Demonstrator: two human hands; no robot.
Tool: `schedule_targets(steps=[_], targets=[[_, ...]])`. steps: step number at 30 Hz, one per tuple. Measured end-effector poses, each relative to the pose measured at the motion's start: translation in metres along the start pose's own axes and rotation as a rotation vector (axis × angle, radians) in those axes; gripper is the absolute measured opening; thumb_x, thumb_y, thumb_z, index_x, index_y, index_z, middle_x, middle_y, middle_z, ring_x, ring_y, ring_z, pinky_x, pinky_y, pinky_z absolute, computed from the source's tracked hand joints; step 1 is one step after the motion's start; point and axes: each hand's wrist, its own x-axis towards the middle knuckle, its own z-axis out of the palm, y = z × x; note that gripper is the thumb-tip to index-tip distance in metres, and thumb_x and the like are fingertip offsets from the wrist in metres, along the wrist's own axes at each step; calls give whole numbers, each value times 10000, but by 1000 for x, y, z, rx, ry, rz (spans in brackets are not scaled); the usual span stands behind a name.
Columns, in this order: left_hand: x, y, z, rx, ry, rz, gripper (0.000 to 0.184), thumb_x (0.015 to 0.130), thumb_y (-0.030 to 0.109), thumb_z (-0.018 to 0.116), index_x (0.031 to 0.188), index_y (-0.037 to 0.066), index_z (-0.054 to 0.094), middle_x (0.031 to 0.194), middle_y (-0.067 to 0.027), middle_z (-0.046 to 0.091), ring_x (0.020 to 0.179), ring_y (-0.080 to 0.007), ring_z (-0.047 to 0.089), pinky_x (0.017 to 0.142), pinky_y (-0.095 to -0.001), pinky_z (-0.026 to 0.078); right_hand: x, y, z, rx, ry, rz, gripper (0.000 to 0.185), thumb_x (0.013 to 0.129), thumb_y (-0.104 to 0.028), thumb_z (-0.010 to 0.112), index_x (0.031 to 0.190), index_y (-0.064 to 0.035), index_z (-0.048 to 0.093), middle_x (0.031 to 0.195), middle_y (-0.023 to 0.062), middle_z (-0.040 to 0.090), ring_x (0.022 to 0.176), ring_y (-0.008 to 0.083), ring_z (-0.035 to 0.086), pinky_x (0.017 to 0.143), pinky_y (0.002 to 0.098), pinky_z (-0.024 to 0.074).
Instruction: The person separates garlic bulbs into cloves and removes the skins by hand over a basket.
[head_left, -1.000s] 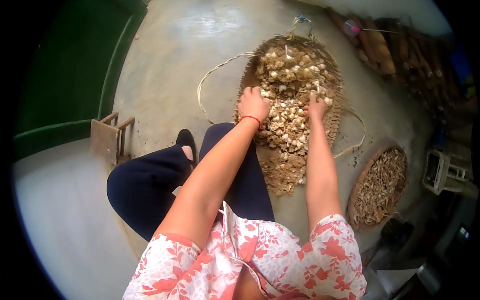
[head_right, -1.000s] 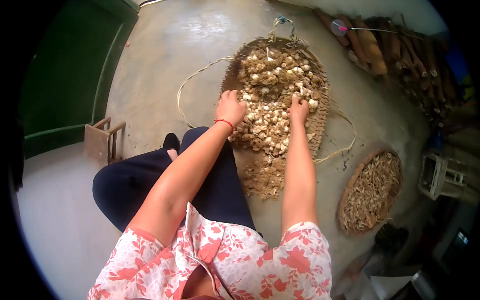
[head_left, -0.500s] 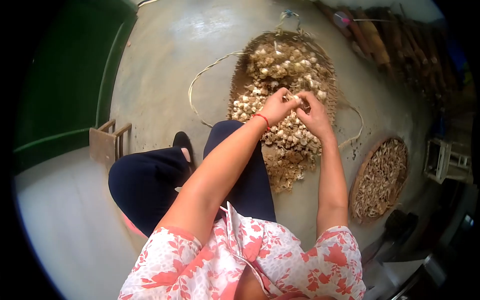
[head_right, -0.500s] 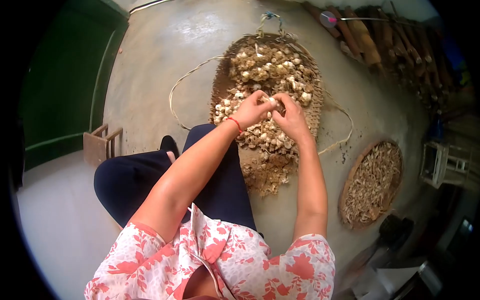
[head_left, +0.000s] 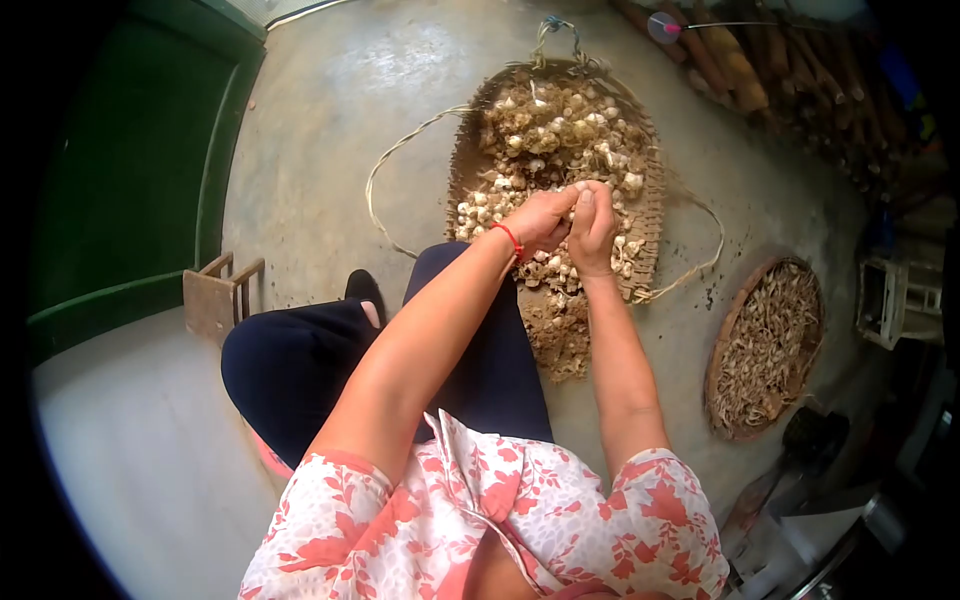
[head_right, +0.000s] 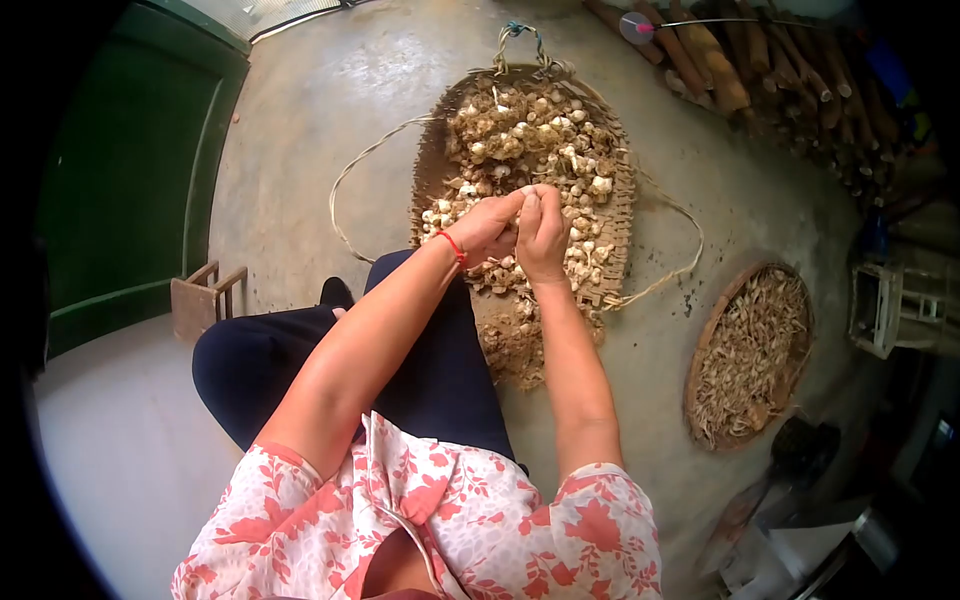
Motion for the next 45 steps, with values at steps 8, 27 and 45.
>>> schedule_targets(steps=[8, 27, 45], targets=[[2, -9, 2, 726, 595, 585, 461, 879, 429, 516, 671, 20, 565, 534, -79, 546, 489, -218, 522, 497, -358, 409, -3, 15, 21, 730, 44, 491, 325, 983, -286, 351, 830, -48, 511, 639, 3, 484, 490, 127, 434, 444, 269, 374], [44, -36, -42, 896, 671, 183, 536, 883, 393, 562, 1184, -49, 540, 938, -188, 650, 676, -193, 660, 522, -298, 518, -32, 54, -50, 1010, -261, 809, 327, 994, -297, 393, 1114, -18, 513, 732, 19, 494, 533, 59, 383, 486, 208, 380], [11, -9, 1, 172, 147, 49, 203, 877, 179, 553, 971, 26, 460, 804, -97, 573, 620, -153, 611, 484, -325, 512, -39, 44, -17, 1063, 131, 849, 349, 972, -321, 449, 1150, -26, 509, 818, 44, 581, 614, 102, 547, 527, 238, 468]])
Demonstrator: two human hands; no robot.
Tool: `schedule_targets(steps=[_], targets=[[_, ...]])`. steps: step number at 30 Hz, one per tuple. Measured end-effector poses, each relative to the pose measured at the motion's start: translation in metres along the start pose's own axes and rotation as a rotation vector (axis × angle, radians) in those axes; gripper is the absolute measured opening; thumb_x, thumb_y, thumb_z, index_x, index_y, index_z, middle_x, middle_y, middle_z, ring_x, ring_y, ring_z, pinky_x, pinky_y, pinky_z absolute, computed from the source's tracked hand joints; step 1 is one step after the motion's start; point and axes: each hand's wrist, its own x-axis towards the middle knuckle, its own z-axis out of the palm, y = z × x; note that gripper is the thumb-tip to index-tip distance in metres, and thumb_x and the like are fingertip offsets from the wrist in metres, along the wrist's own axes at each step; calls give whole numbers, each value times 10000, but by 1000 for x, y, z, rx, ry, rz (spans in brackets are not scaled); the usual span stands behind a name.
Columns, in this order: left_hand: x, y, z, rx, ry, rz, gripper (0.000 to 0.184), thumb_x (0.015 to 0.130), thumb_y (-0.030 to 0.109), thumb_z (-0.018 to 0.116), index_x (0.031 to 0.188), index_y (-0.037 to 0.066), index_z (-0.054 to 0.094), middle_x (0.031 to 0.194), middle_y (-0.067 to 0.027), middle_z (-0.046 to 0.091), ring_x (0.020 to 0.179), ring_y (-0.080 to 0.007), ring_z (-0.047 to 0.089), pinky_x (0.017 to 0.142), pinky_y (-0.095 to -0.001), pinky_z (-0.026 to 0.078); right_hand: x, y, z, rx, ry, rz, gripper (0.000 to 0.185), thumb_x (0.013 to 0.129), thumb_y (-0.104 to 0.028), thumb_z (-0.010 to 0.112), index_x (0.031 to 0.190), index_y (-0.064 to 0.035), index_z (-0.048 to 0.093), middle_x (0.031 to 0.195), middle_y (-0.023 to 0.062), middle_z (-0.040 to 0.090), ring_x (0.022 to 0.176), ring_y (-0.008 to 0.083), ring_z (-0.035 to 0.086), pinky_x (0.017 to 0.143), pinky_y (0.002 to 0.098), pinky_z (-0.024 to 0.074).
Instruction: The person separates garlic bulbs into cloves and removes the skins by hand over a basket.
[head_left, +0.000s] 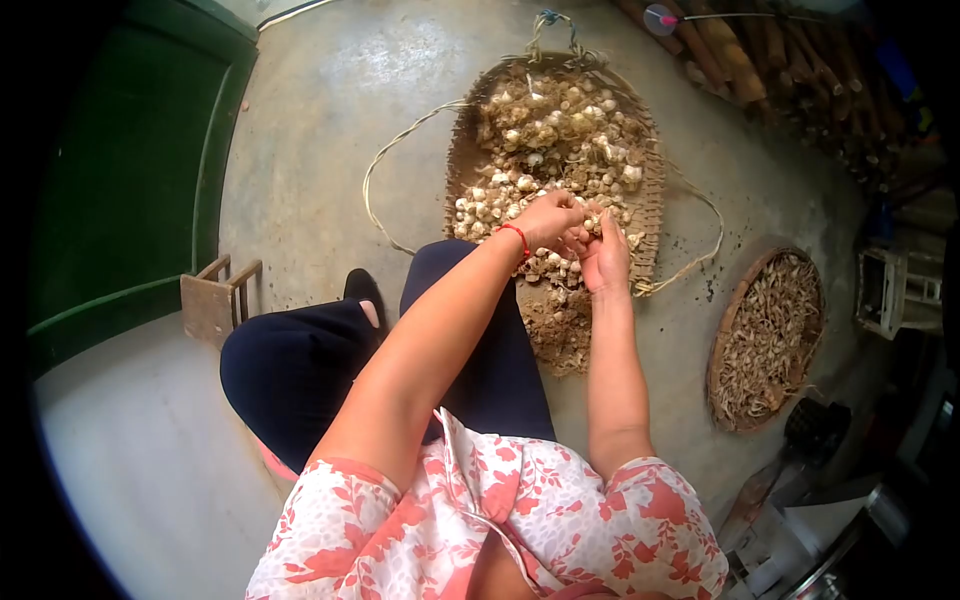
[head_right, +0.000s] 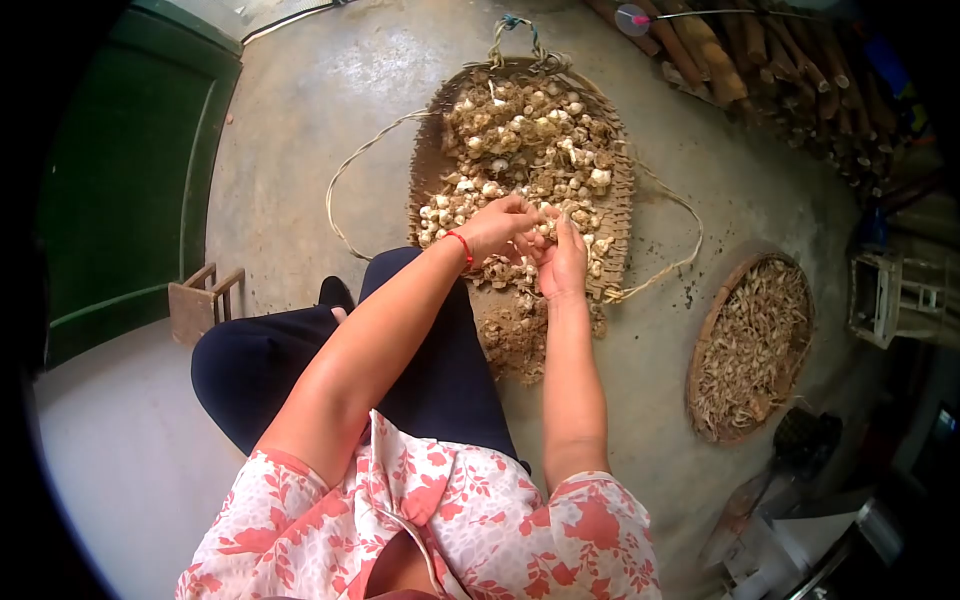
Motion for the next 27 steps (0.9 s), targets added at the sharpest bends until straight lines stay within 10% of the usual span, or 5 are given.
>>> schedule_targets(steps=[11, 16, 21, 27], targets=[[13, -15, -4, 157, 29, 162, 112, 853, 64, 595, 832, -12, 516, 699, -114, 613, 578, -176, 632, 522, -289, 545, -5, 6, -1, -213, -7, -53, 332, 976, -270, 446, 1135, 0, 555, 870, 69, 613, 622, 117, 574, 529, 248, 460], [22, -13, -15, 97, 597, 21, 107, 823, 72, 602, 776, 11, 529, 687, -120, 619, 540, -212, 640, 466, -318, 541, -2, 7, -22, -1024, 173, -204, 262, 967, -173, 439, 1115, 0, 569, 837, 58, 628, 634, 91, 585, 532, 239, 460], [59, -49, -55, 227, 801, -45, 178, 829, 151, 530, 951, 33, 584, 903, -184, 643, 876, -327, 627, 792, -401, 482, 8, 4, -46, -1091, 169, -265, 204, 927, -180, 481, 999, -33, 602, 759, 70, 624, 642, 119, 567, 574, 287, 449], [20, -20, -50, 205, 925, -73, 388, 803, 212, 590, 1145, 44, 514, 1241, -205, 456, 1059, -349, 537, 901, -412, 432, 87, 5, -11, -1386, 167, -390, 268, 904, -243, 510, 1018, -10, 578, 856, 105, 594, 689, 191, 539, 622, 397, 450]])
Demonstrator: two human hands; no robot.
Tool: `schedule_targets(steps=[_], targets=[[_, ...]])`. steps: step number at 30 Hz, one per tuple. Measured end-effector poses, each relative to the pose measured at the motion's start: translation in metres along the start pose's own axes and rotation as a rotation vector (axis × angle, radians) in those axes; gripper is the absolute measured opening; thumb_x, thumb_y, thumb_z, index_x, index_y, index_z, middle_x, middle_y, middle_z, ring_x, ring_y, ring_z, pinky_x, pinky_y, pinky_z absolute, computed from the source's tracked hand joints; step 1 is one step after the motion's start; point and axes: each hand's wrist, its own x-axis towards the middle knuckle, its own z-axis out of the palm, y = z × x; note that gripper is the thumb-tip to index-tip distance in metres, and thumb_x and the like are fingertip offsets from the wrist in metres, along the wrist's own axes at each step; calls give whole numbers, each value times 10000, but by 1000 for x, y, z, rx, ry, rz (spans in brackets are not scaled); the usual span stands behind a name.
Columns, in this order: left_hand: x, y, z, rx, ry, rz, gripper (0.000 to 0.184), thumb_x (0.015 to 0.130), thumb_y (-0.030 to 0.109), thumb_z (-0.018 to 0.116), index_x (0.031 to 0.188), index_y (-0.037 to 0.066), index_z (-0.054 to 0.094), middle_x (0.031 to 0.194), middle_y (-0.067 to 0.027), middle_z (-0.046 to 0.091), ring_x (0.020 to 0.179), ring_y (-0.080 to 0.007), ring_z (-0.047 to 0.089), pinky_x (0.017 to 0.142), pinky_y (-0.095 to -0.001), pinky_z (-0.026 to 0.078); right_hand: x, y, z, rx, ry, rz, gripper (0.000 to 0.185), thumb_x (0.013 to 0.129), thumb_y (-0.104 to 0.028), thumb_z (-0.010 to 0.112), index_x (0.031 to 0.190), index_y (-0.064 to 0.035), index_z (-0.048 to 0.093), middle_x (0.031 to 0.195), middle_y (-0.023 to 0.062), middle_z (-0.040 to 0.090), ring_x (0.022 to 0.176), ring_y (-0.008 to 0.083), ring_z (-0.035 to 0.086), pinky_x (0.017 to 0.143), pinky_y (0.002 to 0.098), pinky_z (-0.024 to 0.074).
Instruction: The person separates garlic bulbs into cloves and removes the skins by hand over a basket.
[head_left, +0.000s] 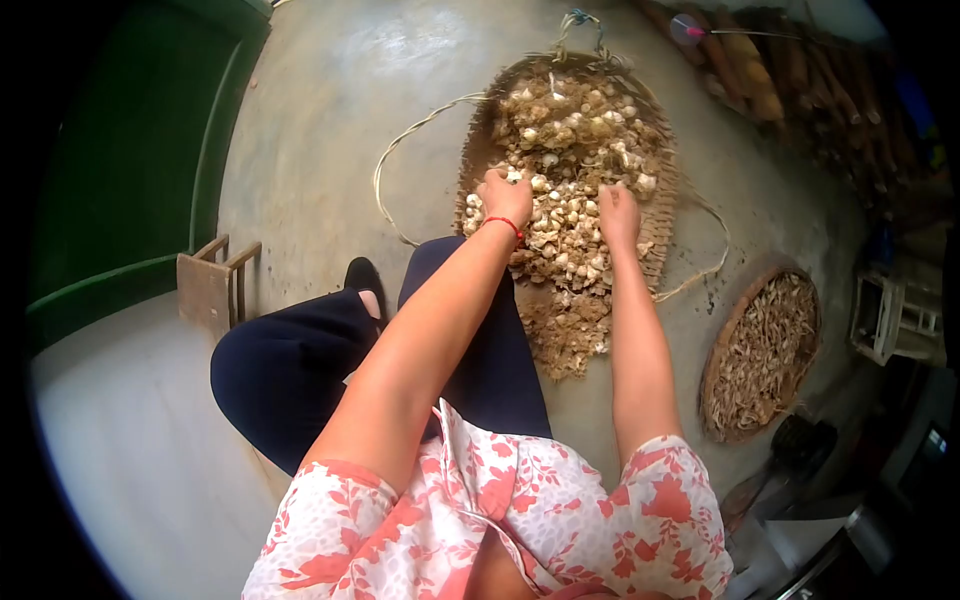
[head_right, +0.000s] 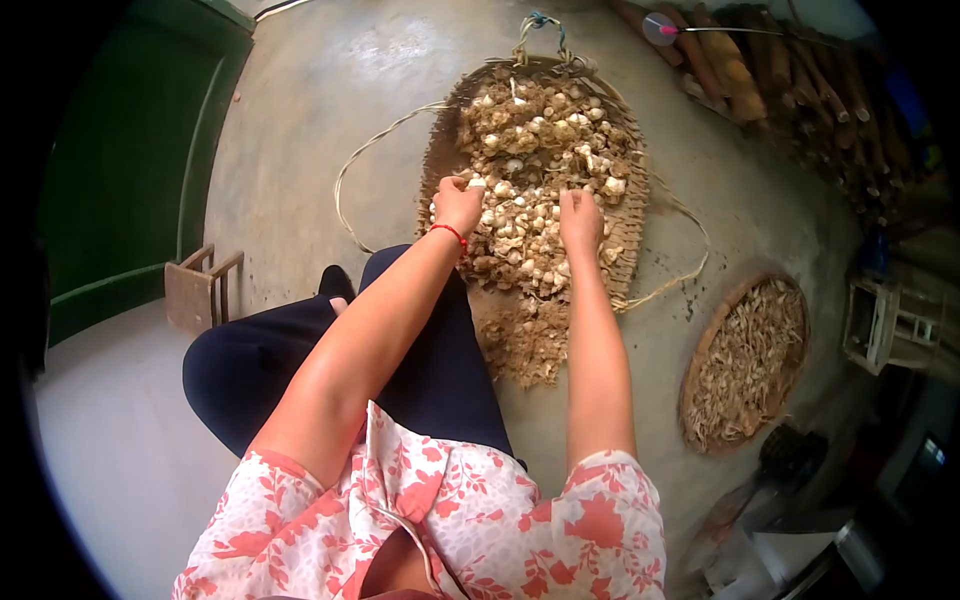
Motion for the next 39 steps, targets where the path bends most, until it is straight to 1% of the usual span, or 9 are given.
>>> schedule_targets(steps=[5, 7, 12, 19, 21, 23, 33, 37, 39], targets=[[18, -21, -3, -167, -68, 131, 313, 791, 220, 606, 1012, -1, 605, 976, -201, 633, 909, -318, 612, 818, -387, 471, 31, -28, 27, -369, -284, 272, 413, 846, -305, 600, 1124, -11, 522, 982, 139, 589, 884, 293, 565, 734, 436, 456], [12, -17, -12, -242, -193, 113, 230, 803, 177, 582, 948, 6, 629, 879, -154, 656, 735, -238, 642, 674, -343, 505, 26, -27, 28, 65, -122, 170, 276, 864, -276, 598, 985, -41, 517, 810, 75, 547, 667, 192, 513, 569, 389, 431], [-18, 10, -28, -407, -609, 67, 262, 898, 229, 563, 1082, 42, 557, 962, -41, 621, 678, -94, 584, 549, -233, 466, -12, -38, -16, 1148, -441, 186, 190, 908, -167, 574, 1034, -42, 505, 796, 14, 552, 569, 47, 440, 499, 169, 366], [-25, 10, -1, -369, -788, 243, 302, 848, 166, 647, 1107, 33, 565, 893, -46, 617, 696, -93, 560, 580, -239, 463, -52, -59, -44, 1253, -512, 124, 228, 918, -239, 573, 1033, -54, 506, 779, -4, 537, 594, 53, 461, 474, 179, 375], [-32, 4, 12, -79, -517, 730, 283, 831, 124, 658, 1070, 4, 568, 835, -56, 607, 686, -104, 559, 582, -254, 471, -53, -59, -45, 1135, -356, 171, 235, 919, -277, 570, 1001, -65, 511, 711, -18, 522, 537, 41, 437, 426, 172, 335], [-39, 5, 18, 3, -538, 762, 278, 839, 122, 642, 1060, -8, 532, 816, -67, 597, 674, -110, 560, 590, -269, 481, -51, -49, -45, 896, -390, 129, 231, 916, -288, 571, 977, -74, 510, 634, -36, 493, 467, 32, 394, 387, 170, 291], [-60, 26, 9, -408, -1234, 271, 174, 905, 90, 558, 1066, 44, 510, 843, -57, 580, 688, -127, 600, 608, -279, 526, -76, -23, -53, 1546, -378, 348, 278, 937, -334, 500, 876, -63, 509, 566, -2, 480, 422, 63, 421, 379, 206, 361], [-54, 23, 19, -508, -1191, 179, 134, 906, 75, 548, 1030, 40, 512, 848, -71, 578, 710, -165, 611, 639, -319, 549, -88, -20, -65, 1743, -460, 418, 258, 949, -296, 479, 814, -76, 479, 560, 6, 482, 519, 92, 481, 457, 205, 405], [-49, 23, 20, -455, -811, 11, 112, 890, 53, 551, 994, 42, 511, 846, -87, 567, 709, -212, 618, 657, -368, 574, -99, -10, -73, 1068, -364, 338, 231, 948, -249, 473, 809, -65, 476, 605, 15, 513, 520, 100, 487, 470, 215, 415]])
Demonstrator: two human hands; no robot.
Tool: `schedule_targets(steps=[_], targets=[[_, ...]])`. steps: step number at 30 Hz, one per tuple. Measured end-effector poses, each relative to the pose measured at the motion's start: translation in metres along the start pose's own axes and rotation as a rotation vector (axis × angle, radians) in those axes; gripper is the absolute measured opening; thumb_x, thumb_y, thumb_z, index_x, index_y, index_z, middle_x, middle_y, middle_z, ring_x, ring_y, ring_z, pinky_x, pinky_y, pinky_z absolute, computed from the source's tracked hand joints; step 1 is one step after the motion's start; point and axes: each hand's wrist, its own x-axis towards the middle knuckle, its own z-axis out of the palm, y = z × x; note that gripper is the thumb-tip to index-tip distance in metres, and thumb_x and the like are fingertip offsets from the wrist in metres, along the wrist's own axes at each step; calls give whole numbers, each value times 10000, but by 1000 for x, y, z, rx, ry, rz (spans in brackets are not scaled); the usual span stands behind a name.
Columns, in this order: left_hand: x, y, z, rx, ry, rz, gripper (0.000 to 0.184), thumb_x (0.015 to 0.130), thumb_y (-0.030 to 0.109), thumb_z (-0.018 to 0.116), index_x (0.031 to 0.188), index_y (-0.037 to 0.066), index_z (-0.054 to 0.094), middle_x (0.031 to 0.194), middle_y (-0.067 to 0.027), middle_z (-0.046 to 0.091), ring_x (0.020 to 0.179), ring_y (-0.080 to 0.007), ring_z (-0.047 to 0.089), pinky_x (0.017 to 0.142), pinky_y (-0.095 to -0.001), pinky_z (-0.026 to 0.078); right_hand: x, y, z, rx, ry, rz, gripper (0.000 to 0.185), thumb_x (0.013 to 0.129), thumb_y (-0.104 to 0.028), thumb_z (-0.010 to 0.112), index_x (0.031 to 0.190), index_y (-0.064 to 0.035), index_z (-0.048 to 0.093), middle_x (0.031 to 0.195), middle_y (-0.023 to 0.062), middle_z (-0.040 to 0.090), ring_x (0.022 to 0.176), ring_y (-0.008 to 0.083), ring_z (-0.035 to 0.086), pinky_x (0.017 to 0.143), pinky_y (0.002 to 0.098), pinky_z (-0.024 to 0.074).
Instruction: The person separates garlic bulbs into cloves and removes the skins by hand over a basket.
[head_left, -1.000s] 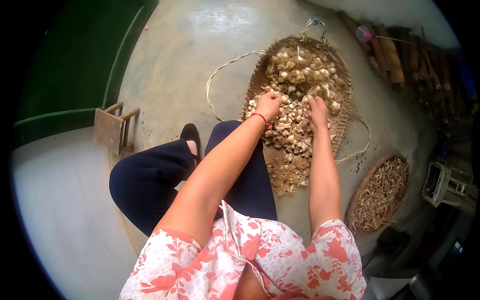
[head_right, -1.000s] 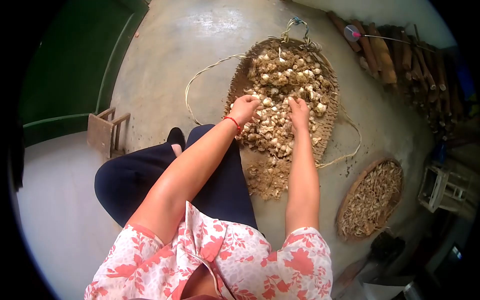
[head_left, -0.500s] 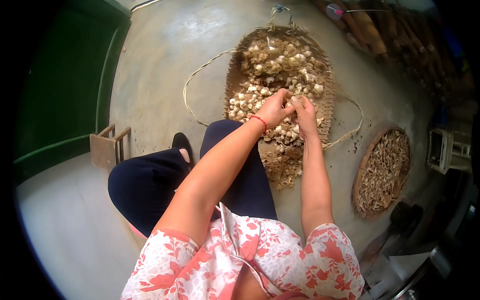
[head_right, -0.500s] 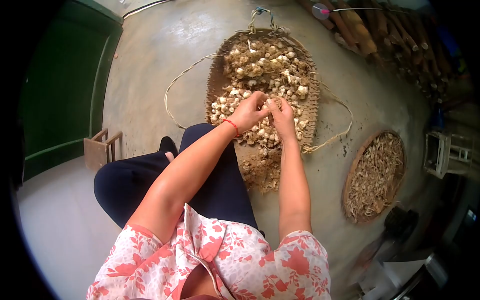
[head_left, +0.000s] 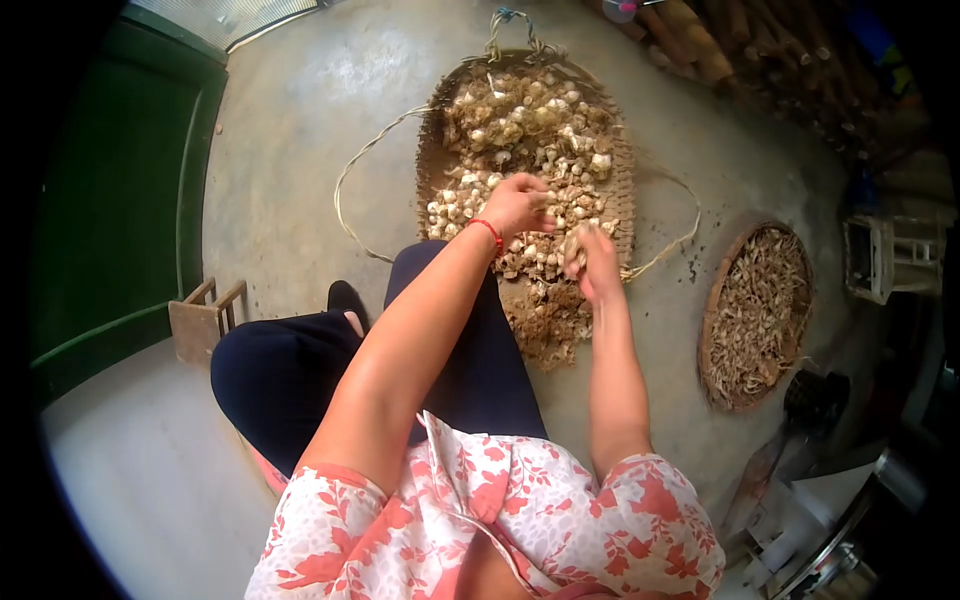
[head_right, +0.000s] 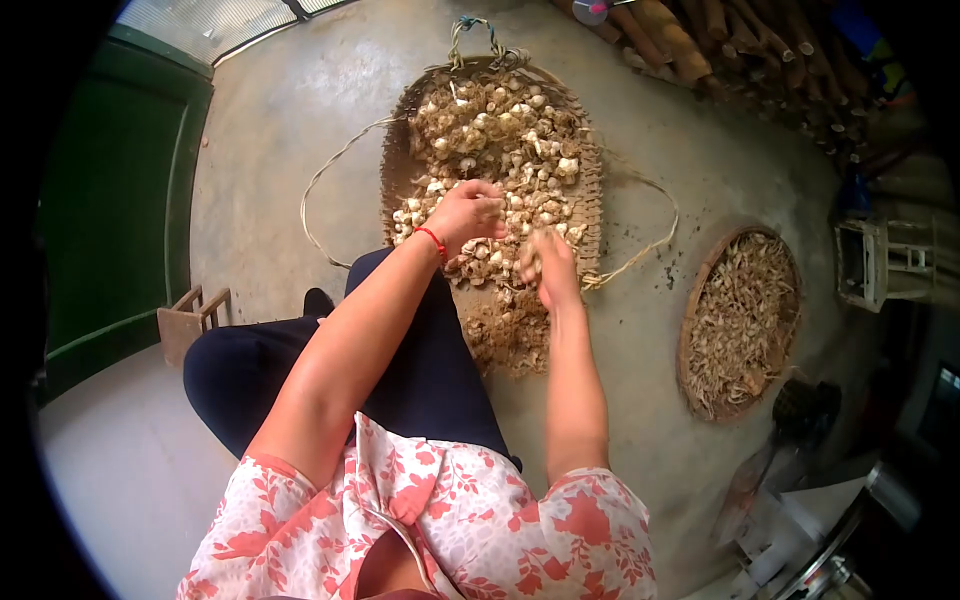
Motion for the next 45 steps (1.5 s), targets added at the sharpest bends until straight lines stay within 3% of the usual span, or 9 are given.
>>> schedule_targets(steps=[6, 12, 14, 18, 22, 23, 24, 34, 45], targets=[[16, -10, -21, 76, 304, -41, 83, 856, 52, 512, 929, 48, 473, 839, -97, 539, 655, -261, 628, 555, -391, 594, -40, 71, -58, -1358, 152, -129, 254, 869, -235, 570, 955, 4, 589, 814, 104, 619, 741, 240, 597, 691, 374, 482], [27, -23, -35, 512, 300, -117, 434, 850, 144, 556, 1237, -14, 440, 966, -208, 598, 788, -296, 667, 525, -370, 579, -1, 27, -51, -1295, 349, -325, 345, 845, -229, 578, 1121, -22, 585, 1089, 198, 584, 1008, 328, 565, 892, 404, 437], [18, -21, -31, 821, 359, -55, 643, 823, 187, 619, 1382, 45, 335, 1407, -262, 270, 1149, -357, 503, 888, -412, 477, 49, -10, -33, -1280, 375, -300, 426, 883, -196, 520, 1258, 0, 479, 1270, 221, 485, 1107, 348, 520, 956, 404, 412], [1, -12, -33, 763, 398, 65, 601, 846, 205, 586, 1373, 35, 352, 1366, -238, 371, 1211, -354, 443, 1006, -392, 381, 170, -30, -49, -1353, 379, -668, 431, 889, -150, 492, 1277, 32, 451, 1335, 226, 434, 1198, 366, 453, 1008, 393, 370], [-5, -16, -45, 770, 437, 91, 548, 845, 221, 583, 1319, 2, 419, 1274, -245, 481, 1157, -334, 501, 972, -393, 412, 186, -38, -25, -1620, 485, -255, 324, 862, -150, 550, 1159, -22, 534, 1224, 188, 501, 1114, 357, 504, 939, 415, 418], [-5, -16, -47, 711, 414, 118, 481, 841, 182, 577, 1263, -17, 462, 1114, -214, 560, 916, -269, 577, 791, -354, 466, 182, -43, -21, -1682, 469, -146, 278, 846, -165, 584, 1100, -53, 569, 1192, 162, 507, 1084, 343, 521, 923, 419, 428], [-5, -16, -49, 652, 387, 144, 416, 837, 143, 571, 1207, -35, 506, 954, -183, 640, 676, -204, 653, 609, -314, 521, 176, -46, -19, -1687, 462, -149, 278, 846, -165, 584, 1100, -53, 569, 1192, 162, 507, 1084, 343, 521, 923, 419, 428], [-12, 3, -32, 258, 111, 54, 312, 906, 249, 562, 1099, 4, 550, 930, -106, 622, 622, -121, 601, 555, -267, 535, 88, -40, -6, -506, 85, -370, 174, 867, -19, 572, 1040, -34, 583, 1014, 67, 600, 878, 143, 577, 773, 271, 473], [-7, 2, 2, 70, -35, 113, 203, 918, 217, 544, 960, 19, 531, 750, -53, 535, 621, -141, 568, 546, -276, 509, 22, -33, 44, -758, -59, -587, 483, 814, -57, 648, 1264, -13, 475, 1201, 152, 564, 1076, 251, 571, 910, 352, 467]])
